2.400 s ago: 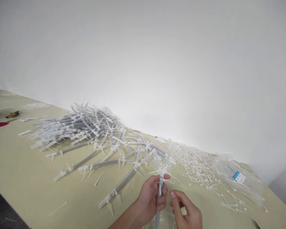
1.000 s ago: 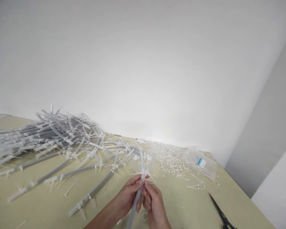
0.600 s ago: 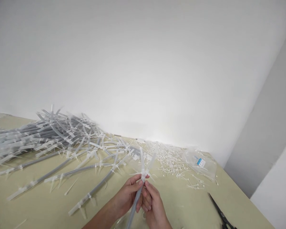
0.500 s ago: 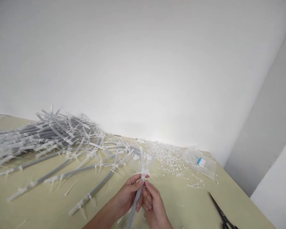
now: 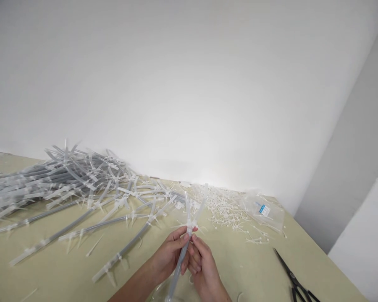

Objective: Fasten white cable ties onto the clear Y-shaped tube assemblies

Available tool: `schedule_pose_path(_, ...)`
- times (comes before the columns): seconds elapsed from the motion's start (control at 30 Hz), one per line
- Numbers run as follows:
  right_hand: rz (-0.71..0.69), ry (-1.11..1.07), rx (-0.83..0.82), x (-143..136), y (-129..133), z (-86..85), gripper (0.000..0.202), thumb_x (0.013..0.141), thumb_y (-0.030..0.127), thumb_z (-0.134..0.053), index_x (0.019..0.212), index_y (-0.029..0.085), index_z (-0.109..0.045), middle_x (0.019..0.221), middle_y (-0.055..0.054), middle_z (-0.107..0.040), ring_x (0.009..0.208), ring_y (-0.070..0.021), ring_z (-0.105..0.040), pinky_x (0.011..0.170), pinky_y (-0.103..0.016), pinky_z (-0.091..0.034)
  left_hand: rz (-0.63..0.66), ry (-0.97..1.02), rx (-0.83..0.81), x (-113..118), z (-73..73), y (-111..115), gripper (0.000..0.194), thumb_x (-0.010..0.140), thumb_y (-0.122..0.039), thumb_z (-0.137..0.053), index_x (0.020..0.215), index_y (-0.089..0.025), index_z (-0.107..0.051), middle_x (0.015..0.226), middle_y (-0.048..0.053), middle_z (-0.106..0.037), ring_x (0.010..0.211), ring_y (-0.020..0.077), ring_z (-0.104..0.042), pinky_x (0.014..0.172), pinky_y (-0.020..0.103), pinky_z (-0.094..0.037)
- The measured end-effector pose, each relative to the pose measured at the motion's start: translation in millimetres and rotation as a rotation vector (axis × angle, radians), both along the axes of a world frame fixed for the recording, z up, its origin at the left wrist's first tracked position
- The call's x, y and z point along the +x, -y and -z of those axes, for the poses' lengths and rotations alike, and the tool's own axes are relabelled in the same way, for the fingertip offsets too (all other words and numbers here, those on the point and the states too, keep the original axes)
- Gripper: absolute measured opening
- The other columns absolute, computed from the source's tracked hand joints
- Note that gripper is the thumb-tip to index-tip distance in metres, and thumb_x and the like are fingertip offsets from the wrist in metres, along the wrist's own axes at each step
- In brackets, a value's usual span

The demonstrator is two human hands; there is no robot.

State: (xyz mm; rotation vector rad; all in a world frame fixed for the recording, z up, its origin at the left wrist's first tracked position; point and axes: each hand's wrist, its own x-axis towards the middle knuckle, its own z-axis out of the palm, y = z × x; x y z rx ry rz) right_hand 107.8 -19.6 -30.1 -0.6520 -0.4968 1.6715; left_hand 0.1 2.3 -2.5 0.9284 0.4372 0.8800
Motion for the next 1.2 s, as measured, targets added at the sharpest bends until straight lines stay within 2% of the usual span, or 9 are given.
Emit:
schedule_pose_path(0.3, 0.016, 0.001, 0.009, -1.5, 3.8, -7.3, 0.04, 0.072, 0.042, -0.071, 0.049, 0.017, -0.05, 0.033, 0.01, -0.03, 0.03, -0.0041, -0.022, 0.031, -0.018, -0.025, 0.002, -0.011, -0.016, -1.5, -6.9, 4.2, 0.042, 0.085, -0.034, -0.057, 0.119, -0.01, -0.052, 0.058, 0.004, -0.065, 0.034, 0.0134, -0.054, 0.028, 0.019, -0.04)
schedule_pose_path(0.67, 0.028, 0.006, 0.051, -0.3, 7.2, -14.8, 0.037, 0.072, 0.038, -0.072, 0.05, 0.017, -0.051, 0.034, 0.01, -0.03, 0.031, -0.0037, -0.018, 0.031, -0.017, -0.021, 0.042, -0.002, -0.053, -6.3, -6.6, 2.6, 0.045, 0.088, -0.034, -0.051, 0.127, -0.01, -0.048, 0.066, 0.006, -0.066, 0.035, 0.0147, -0.056, 0.03, 0.022, -0.043)
schedule_pose_path(0.83, 0.035, -0.007, 0.082, 2.6, 8.5, -17.2, 0.035, 0.068, 0.033, -0.075, 0.049, 0.016, -0.051, 0.035, 0.01, -0.031, 0.033, -0.0033, -0.019, 0.032, -0.016, -0.021, 0.051, 0.028, -0.059, -8.0, -8.9, 2.4, 0.046, 0.089, -0.036, -0.049, 0.128, -0.013, -0.046, 0.069, 0.006, -0.067, 0.035, 0.0142, -0.055, 0.03, 0.023, -0.043)
schedule_pose_path(1.0, 0.023, -0.034, 0.066, 1.4, 7.3, -13.6, 0.036, 0.069, 0.033, -0.074, 0.047, 0.016, -0.05, 0.035, 0.01, -0.031, 0.034, -0.0036, -0.018, 0.033, -0.017, -0.021, 0.083, 0.039, -0.065, -8.4, -12.5, 5.1, 0.045, 0.09, -0.037, -0.047, 0.128, -0.012, -0.045, 0.07, 0.007, -0.068, 0.034, 0.0145, -0.055, 0.028, 0.023, -0.042)
schedule_pose_path(1.2, -0.019, -0.041, 0.06, -3.8, 8.2, -5.1, 0.047, 0.073, 0.042, -0.069, 0.041, 0.018, -0.044, 0.032, 0.008, -0.031, 0.031, -0.0053, -0.023, 0.033, -0.019, -0.022, 0.103, 0.045, -0.038, -4.6, -11.4, 7.9, 0.044, 0.091, -0.037, -0.046, 0.127, -0.012, -0.044, 0.062, 0.007, -0.067, 0.032, 0.0149, -0.054, 0.027, 0.022, -0.043)
